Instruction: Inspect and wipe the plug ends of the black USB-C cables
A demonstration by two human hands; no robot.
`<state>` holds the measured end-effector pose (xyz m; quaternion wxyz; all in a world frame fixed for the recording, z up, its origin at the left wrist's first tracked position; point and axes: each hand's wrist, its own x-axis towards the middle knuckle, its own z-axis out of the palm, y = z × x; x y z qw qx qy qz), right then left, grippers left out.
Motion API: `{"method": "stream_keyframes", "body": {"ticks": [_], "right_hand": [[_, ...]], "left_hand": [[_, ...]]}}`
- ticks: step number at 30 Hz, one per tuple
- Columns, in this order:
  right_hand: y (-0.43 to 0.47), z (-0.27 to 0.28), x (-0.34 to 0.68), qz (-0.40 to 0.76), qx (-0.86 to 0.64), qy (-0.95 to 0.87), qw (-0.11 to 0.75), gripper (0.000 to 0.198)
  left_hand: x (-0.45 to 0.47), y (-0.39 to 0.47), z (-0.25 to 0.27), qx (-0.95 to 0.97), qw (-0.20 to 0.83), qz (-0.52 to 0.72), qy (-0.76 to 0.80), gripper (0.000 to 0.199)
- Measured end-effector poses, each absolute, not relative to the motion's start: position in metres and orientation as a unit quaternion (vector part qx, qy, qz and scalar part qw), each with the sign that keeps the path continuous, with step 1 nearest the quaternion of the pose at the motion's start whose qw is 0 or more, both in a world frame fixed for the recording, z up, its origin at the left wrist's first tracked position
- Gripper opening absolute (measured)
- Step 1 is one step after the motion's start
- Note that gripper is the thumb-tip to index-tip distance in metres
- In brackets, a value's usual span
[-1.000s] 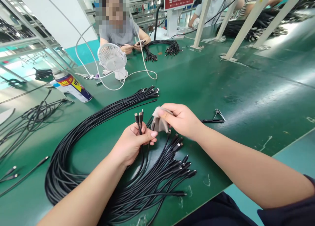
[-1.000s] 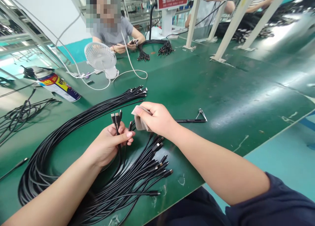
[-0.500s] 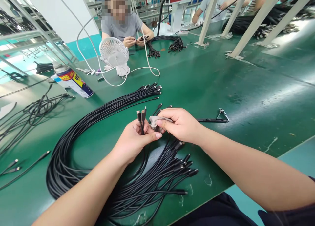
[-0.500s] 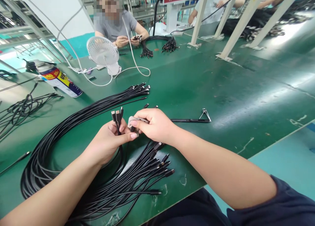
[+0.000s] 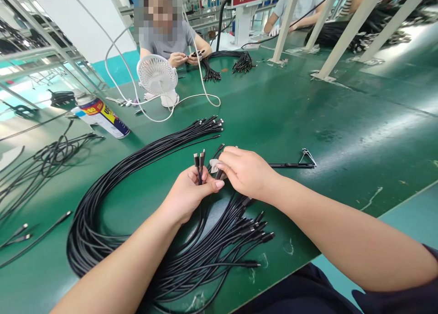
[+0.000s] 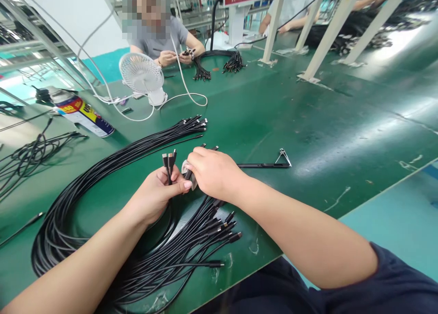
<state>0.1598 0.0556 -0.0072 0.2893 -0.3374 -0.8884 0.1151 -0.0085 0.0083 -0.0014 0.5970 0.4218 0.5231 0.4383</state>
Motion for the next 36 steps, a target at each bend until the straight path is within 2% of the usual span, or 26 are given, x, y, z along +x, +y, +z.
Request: {"method": "stream_keyframes", "body": {"ticks": [4, 8, 11, 15, 17, 21, 26, 30, 36], "right_hand": [[0.064, 0.000, 0.165, 0.141, -0.378, -0.829, 0.386, 0.024], [0.067, 0.007, 0.167, 0.307, -0.383, -0.734, 0.470, 0.019], [0.062, 0.010, 0.164, 0.434, -0.345, -0.702, 0.447, 0.015], [0.055, 0.012, 0.159, 0.551, -0.267, -0.701, 0.365, 0.017], [0.054, 0.013, 0.159, 0.589, -0.267, -0.676, 0.353, 0.019], [0.057, 0.012, 0.163, 0.576, -0.324, -0.662, 0.355, 0.021], [0.058, 0.011, 0.164, 0.576, -0.306, -0.675, 0.344, 0.020], [0.058, 0.013, 0.164, 0.538, -0.324, -0.684, 0.371, 0.023], [0.058, 0.015, 0.166, 0.569, -0.330, -0.666, 0.353, 0.045]], "left_hand": [[-0.007, 0.007, -0.001, 0.419, 0.611, 0.431, 0.515, 0.040], [-0.004, 0.005, 0.000, 0.427, 0.622, 0.415, 0.509, 0.039], [-0.004, 0.004, -0.003, 0.436, 0.631, 0.400, 0.502, 0.040], [-0.005, 0.003, -0.008, 0.455, 0.635, 0.390, 0.488, 0.040], [-0.006, 0.003, -0.010, 0.461, 0.639, 0.392, 0.476, 0.039], [-0.006, 0.003, -0.010, 0.455, 0.644, 0.398, 0.469, 0.035], [-0.005, 0.001, -0.007, 0.430, 0.670, 0.409, 0.446, 0.028], [-0.003, -0.001, -0.004, 0.388, 0.693, 0.409, 0.450, 0.034], [-0.001, -0.001, 0.000, 0.377, 0.683, 0.405, 0.477, 0.042]]}}
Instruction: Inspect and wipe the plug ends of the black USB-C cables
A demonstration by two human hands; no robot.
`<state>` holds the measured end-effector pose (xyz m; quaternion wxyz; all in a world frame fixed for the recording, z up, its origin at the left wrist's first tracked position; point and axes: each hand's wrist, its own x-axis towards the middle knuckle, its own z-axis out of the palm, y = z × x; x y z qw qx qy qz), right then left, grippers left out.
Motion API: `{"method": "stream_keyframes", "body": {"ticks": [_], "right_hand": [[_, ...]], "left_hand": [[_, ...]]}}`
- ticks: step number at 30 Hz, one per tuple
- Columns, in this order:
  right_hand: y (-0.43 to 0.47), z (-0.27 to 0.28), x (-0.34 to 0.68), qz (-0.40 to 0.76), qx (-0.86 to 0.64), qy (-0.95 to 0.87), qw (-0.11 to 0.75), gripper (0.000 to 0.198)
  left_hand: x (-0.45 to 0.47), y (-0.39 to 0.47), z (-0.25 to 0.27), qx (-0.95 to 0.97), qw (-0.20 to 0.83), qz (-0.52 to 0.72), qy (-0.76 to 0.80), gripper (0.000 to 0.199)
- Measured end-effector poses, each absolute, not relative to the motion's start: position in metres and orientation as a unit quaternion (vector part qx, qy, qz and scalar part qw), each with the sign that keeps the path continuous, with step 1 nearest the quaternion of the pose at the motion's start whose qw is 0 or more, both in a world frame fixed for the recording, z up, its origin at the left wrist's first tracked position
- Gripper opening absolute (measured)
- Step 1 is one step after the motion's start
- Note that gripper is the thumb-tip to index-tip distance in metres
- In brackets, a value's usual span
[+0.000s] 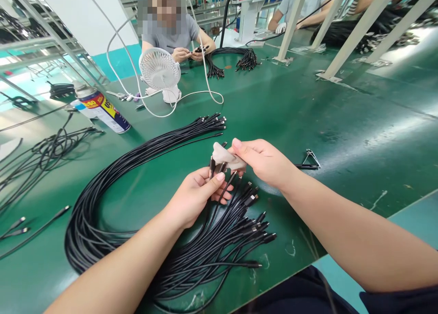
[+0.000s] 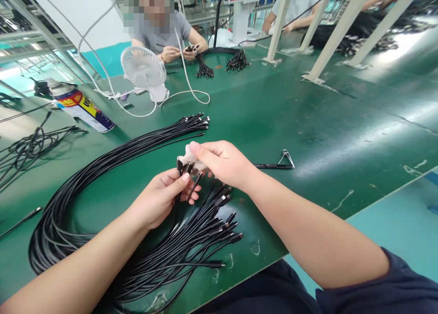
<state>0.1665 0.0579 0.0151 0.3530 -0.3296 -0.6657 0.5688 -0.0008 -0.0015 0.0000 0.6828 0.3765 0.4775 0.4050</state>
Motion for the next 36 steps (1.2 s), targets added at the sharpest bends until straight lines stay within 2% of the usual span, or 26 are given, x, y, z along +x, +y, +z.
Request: {"method": "stream_keyframes", "body": {"ticks": [6, 12, 20, 23, 26, 29, 31, 33, 36], "right_hand": [[0.061, 0.010, 0.166, 0.581, -0.313, -0.673, 0.334, 0.016], [0.061, 0.008, 0.163, 0.589, -0.351, -0.648, 0.331, 0.021], [0.058, 0.007, 0.159, 0.595, -0.356, -0.640, 0.332, 0.018], [0.062, 0.007, 0.159, 0.599, -0.359, -0.622, 0.354, 0.022], [0.074, 0.009, 0.168, 0.584, -0.368, -0.592, 0.417, 0.029], [0.092, 0.010, 0.184, 0.503, -0.415, -0.598, 0.466, 0.029], [0.103, 0.008, 0.197, 0.412, -0.479, -0.625, 0.459, 0.021], [0.111, 0.006, 0.207, 0.305, -0.548, -0.668, 0.401, 0.014], [0.115, 0.004, 0.215, 0.164, -0.625, -0.713, 0.271, 0.034]], "left_hand": [[0.001, -0.002, -0.002, 0.373, 0.678, 0.409, 0.484, 0.043], [0.001, -0.001, -0.004, 0.376, 0.679, 0.412, 0.478, 0.041], [0.001, -0.001, 0.000, 0.374, 0.691, 0.401, 0.472, 0.042], [0.002, -0.001, 0.001, 0.381, 0.688, 0.392, 0.477, 0.046], [0.003, -0.001, -0.004, 0.412, 0.667, 0.383, 0.489, 0.044], [0.004, -0.004, -0.010, 0.500, 0.614, 0.349, 0.502, 0.035], [0.004, -0.008, -0.010, 0.596, 0.554, 0.292, 0.503, 0.026], [0.003, -0.014, -0.006, 0.699, 0.482, 0.217, 0.481, 0.025], [0.001, -0.020, 0.001, 0.791, 0.383, 0.149, 0.453, 0.031]]}}
